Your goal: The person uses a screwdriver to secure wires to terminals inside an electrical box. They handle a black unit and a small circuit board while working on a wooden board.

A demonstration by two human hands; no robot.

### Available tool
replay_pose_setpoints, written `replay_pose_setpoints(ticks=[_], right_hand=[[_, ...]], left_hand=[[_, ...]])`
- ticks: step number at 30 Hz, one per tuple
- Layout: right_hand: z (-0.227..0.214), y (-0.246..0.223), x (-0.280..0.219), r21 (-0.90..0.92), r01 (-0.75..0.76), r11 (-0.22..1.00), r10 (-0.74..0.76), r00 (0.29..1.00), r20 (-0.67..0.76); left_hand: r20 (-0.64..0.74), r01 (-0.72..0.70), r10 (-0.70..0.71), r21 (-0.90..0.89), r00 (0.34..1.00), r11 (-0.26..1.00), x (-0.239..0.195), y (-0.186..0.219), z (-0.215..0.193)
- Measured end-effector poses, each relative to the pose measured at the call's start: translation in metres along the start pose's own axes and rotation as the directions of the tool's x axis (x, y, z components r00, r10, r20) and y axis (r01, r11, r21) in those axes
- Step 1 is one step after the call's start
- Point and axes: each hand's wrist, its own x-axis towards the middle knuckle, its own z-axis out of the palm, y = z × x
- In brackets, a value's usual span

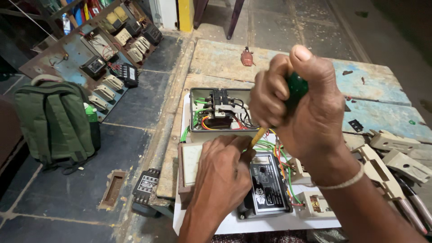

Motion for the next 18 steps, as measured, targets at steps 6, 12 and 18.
replay_pose_setpoints(ticks=[6,12,18], right_hand=[[-0.001,-0.012,0.002,0.01,-0.098,0.995,0.098,0.99,-0.101],[-0.008,0.002,0.0,0.159,-0.035,0.987,0.024,0.997,0.071],[0.021,-0.002,-0.005,-0.063,0.035,0.997,-0.051,0.96,-0.275]], left_hand=[[-0.037,-0.014,0.014,-0.013,0.999,1.0,0.005,-0.004,0.007],[-0.029,0.024,-0.028,-0.142,0.999,0.99,0.008,0.0,0.002],[-0.064,0.074,-0.086,-0.163,0.994,0.984,0.009,0.003,0.005]])
